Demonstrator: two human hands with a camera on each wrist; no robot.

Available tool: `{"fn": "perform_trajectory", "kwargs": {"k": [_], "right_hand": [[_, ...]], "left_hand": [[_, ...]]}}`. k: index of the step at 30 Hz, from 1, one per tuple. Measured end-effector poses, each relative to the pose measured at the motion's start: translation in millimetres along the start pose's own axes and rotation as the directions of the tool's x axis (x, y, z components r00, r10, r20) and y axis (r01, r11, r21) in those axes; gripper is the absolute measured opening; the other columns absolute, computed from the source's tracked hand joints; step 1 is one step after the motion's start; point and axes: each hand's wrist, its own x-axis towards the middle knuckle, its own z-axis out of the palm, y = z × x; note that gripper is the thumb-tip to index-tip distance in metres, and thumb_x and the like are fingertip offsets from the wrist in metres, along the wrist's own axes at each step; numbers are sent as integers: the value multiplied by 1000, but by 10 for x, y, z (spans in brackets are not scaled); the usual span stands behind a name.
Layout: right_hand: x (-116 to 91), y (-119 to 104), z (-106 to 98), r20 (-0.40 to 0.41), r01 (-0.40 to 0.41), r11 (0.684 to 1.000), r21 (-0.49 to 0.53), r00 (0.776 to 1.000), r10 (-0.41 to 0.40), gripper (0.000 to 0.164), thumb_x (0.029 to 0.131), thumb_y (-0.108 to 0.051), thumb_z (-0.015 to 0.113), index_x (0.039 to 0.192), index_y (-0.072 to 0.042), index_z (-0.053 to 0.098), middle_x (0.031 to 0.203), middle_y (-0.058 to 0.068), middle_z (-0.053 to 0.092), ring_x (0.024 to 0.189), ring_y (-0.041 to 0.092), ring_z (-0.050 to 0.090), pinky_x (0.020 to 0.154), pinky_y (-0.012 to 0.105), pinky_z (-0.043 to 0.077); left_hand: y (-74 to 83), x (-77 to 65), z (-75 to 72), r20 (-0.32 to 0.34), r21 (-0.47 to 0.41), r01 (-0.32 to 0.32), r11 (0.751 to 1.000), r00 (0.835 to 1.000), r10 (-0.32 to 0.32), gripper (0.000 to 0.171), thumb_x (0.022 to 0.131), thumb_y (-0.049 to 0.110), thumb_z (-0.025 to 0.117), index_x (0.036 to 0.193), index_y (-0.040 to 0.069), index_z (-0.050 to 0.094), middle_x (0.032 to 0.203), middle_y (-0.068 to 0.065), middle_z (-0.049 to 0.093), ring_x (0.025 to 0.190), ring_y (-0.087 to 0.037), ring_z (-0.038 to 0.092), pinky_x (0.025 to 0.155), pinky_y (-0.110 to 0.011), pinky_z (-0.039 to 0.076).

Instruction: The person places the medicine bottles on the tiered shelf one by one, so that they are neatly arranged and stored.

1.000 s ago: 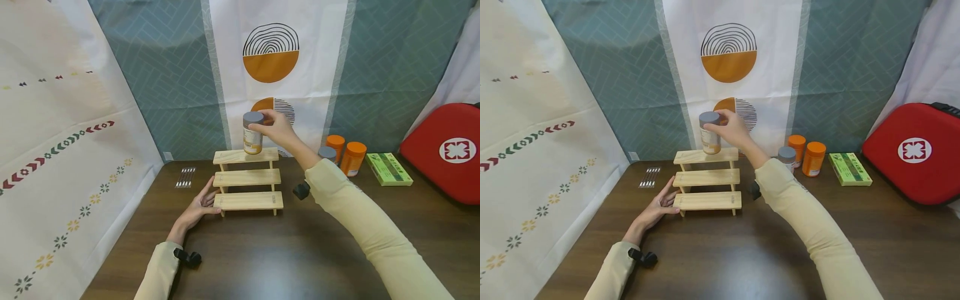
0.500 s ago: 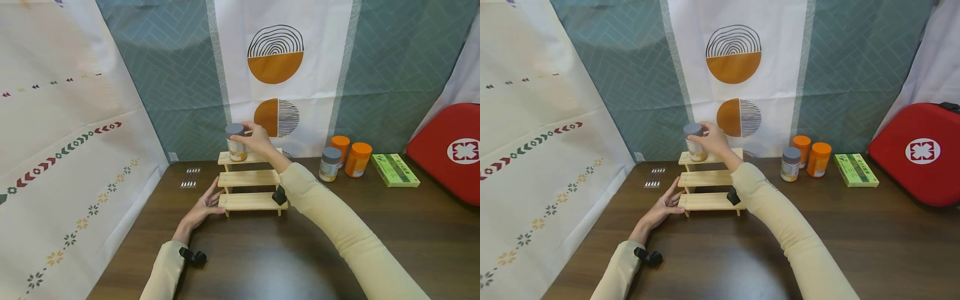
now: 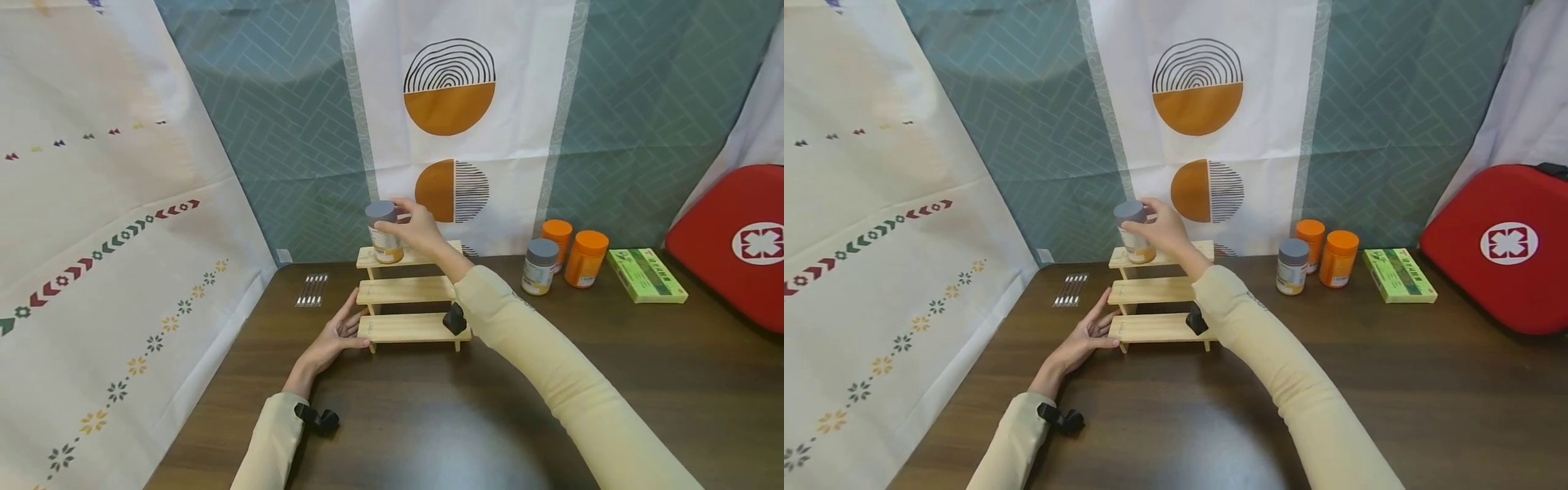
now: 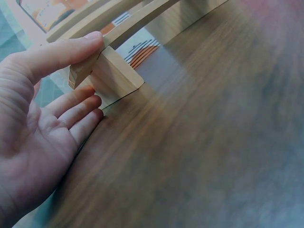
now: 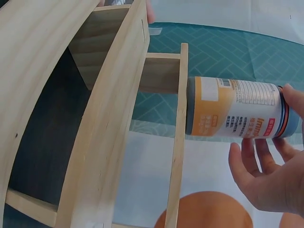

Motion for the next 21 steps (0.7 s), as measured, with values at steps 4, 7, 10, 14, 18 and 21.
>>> {"fn": "perform_trajectory", "kwargs": {"k": [4, 7, 10, 14, 18, 21], "right_hand": [[-37, 32, -66, 8, -9, 1000, 11, 1000, 9, 68, 88, -30, 73, 146, -14, 44, 140, 15, 54, 125, 33, 54, 102, 45, 48], [-85, 89, -158, 6, -25, 999, 24, 1000, 25, 70, 87, -33, 73, 147, -16, 42, 141, 13, 52, 128, 33, 52, 104, 47, 47], [-148, 177, -273, -6, -44, 999, 28, 999, 44, 70, 87, -35, 73, 147, -17, 42, 143, 12, 51, 130, 33, 50, 103, 47, 46], [-264, 313, -442, -11, -69, 997, 37, 998, 69, 67, 89, -34, 71, 146, -17, 43, 143, 12, 49, 128, 33, 48, 100, 47, 48], [-398, 442, -638, -18, -72, 996, 46, 997, 73, 66, 90, -34, 70, 147, -16, 42, 142, 13, 49, 127, 33, 49, 99, 48, 48], [-499, 539, -785, -42, -50, 999, 15, 998, 51, 64, 92, -34, 68, 147, -16, 42, 142, 15, 48, 127, 34, 49, 100, 50, 47]], "left_hand": [[19, 13, 4, -8, 8, 3, 1000, 1000, -3, 111, 84, 0, 71, 157, 35, -5, 162, -21, 17, 147, -42, 24, 110, -39, 40], [29, 28, 9, -11, 4, -1, 1000, 1000, 1, 111, 84, -1, 71, 157, 36, -4, 162, -21, 17, 146, -42, 24, 108, -37, 41], [31, 42, 14, -12, 1, 0, 1000, 1000, 0, 111, 84, 1, 72, 157, 38, -3, 162, -21, 16, 146, -42, 25, 108, -37, 42], [15, 26, 17, -13, 7, 7, 1000, 1000, -7, 111, 84, 1, 72, 157, 34, -5, 162, -21, 16, 146, -43, 25, 110, -42, 40], [-7, 4, 10, -17, 3, 14, 1000, 1000, -14, 112, 84, 1, 73, 157, 35, -4, 162, -22, 16, 146, -43, 25, 110, -40, 41], [-14, -2, 12, -18, 0, 14, 1000, 1000, -14, 111, 84, 2, 73, 157, 37, -3, 162, -22, 16, 146, -43, 26, 108, -36, 42]]}}
